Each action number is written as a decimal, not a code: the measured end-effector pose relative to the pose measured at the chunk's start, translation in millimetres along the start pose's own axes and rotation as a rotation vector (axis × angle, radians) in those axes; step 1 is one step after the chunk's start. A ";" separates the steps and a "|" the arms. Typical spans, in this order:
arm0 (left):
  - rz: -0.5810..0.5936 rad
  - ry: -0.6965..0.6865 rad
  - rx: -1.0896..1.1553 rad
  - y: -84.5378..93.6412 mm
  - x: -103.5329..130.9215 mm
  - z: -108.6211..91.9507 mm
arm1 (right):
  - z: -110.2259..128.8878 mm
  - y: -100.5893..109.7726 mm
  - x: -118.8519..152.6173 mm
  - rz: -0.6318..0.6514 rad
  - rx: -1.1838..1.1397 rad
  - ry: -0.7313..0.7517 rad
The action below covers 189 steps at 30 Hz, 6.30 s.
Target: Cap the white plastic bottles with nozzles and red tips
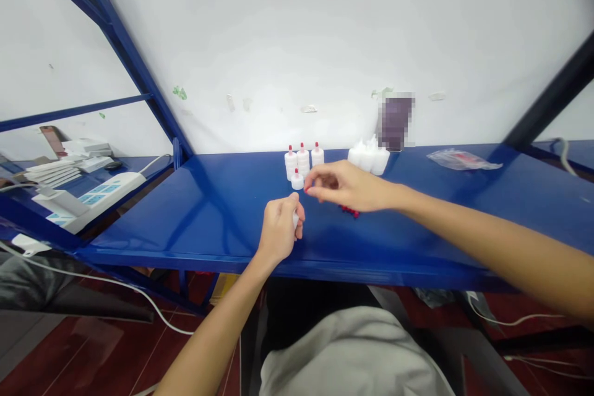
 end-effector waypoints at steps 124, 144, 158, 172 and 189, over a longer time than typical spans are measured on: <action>0.028 -0.113 -0.150 -1.0 -4.3 -1.1 | -24.9 24.5 -64.1 -0.289 0.369 -0.154; 0.081 -0.147 -0.246 -2.9 -4.9 0.1 | -93.1 15.2 -14.2 0.180 0.445 -0.327; -0.001 -0.140 -0.135 0.2 -4.2 3.2 | 9.7 -37.2 7.9 -0.075 0.194 0.080; -0.078 -0.167 -0.194 3.9 3.6 -10.9 | 22.6 -49.1 17.4 -0.137 0.023 0.211; -0.158 -0.603 -0.616 34.9 -120.7 2.4 | -256.3 133.7 30.9 -0.927 -0.313 -0.822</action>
Point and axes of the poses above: each hand's wrist, its own x-axis away from the middle knuckle, its own y-axis out of the back of the hand, z = x × y, the point moved 5 cm from there along -x, towards the middle knuckle, and after that the axes turned 15 degrees about -y, right-handed, at the moved point
